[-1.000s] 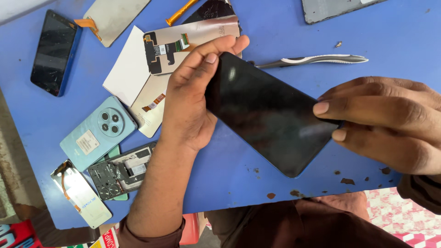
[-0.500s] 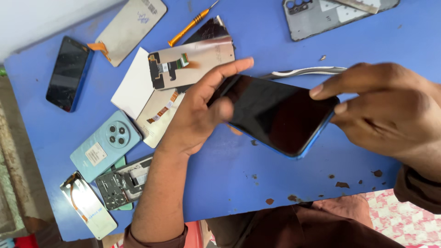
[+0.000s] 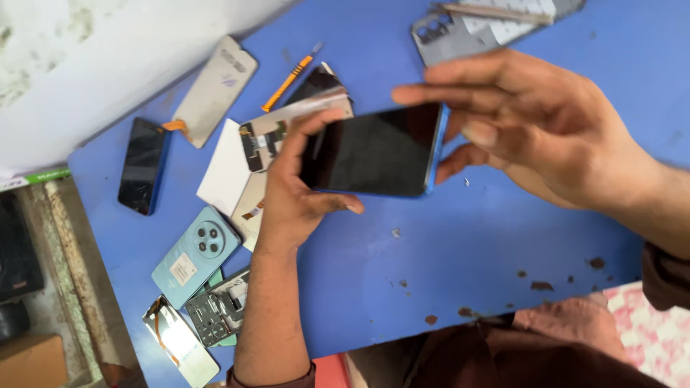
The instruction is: The person handles several disassembled smartphones on a blue workbench, picking up a blue phone and repeatedly pressing along its edges and corners. They rotate the device to inspect different sides and continue pressing the frame while other phone parts remain on the table.
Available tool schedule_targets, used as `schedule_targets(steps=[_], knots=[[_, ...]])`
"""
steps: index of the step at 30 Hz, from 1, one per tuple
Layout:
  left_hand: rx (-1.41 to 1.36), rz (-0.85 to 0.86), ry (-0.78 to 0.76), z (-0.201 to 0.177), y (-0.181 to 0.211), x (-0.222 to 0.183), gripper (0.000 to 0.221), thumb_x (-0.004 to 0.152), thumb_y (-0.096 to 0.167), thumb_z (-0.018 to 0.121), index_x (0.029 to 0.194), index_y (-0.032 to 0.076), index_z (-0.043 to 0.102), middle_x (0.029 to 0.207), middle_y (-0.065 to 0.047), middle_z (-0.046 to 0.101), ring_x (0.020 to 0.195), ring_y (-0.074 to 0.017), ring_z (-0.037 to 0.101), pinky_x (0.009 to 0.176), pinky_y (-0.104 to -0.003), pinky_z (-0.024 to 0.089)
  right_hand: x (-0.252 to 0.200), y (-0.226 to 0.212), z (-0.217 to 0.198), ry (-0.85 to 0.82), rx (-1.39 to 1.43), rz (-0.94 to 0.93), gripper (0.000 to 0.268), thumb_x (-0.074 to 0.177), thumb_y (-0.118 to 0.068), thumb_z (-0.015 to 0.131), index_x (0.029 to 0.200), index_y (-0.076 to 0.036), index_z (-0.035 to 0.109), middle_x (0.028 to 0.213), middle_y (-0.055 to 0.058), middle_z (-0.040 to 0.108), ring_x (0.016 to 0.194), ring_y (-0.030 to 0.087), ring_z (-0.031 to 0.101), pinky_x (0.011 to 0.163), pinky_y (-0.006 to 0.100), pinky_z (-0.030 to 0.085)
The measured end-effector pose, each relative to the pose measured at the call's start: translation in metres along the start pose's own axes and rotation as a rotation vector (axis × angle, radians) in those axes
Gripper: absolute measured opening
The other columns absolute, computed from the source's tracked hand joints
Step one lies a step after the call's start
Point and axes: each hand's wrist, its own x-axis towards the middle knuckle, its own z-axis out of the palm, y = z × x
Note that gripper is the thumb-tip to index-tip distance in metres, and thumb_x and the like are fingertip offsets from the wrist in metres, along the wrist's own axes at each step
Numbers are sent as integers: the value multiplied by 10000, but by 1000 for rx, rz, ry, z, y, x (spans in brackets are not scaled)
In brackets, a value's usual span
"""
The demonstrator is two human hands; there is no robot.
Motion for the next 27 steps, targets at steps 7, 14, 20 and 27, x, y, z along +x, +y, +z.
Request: schedule_targets(steps=[7,14,20,27], knots=[[207,89,92,7,2,3,1062,524,351,1002,1446,88,545,1357,-50,541,1311,-211,569,1201,-333,457,-6,14,-10,-3,-26,-32,446,1071,-115,512,1469,55,400,1593,230,423,1406,311,535,1023,468,595],[254,162,140,10,-1,-1,1078,538,414,995,1453,102,519,1408,-68,480,1351,-230,530,1205,-362,472,0,14,-9,6,60,-22,437,1116,-197,505,1479,41,459,1572,230,485,1421,325,551,1125,510,552],[327,216,188,10,-1,-3,1082,567,465,999,1463,110,507,1409,-70,465,1332,-227,488,1177,-370,444,-3,14,-5,89,58,16,432,1156,-236,439,1478,46,499,1509,239,540,1439,330,552,1200,543,509],[253,215,171,6,-3,-3,1078,547,503,975,1440,82,543,1421,-70,503,1374,-227,498,1192,-346,424,-5,19,-11,72,-357,-224,379,1090,-246,568,1334,28,473,1432,232,571,1311,256,630,1086,374,617]])
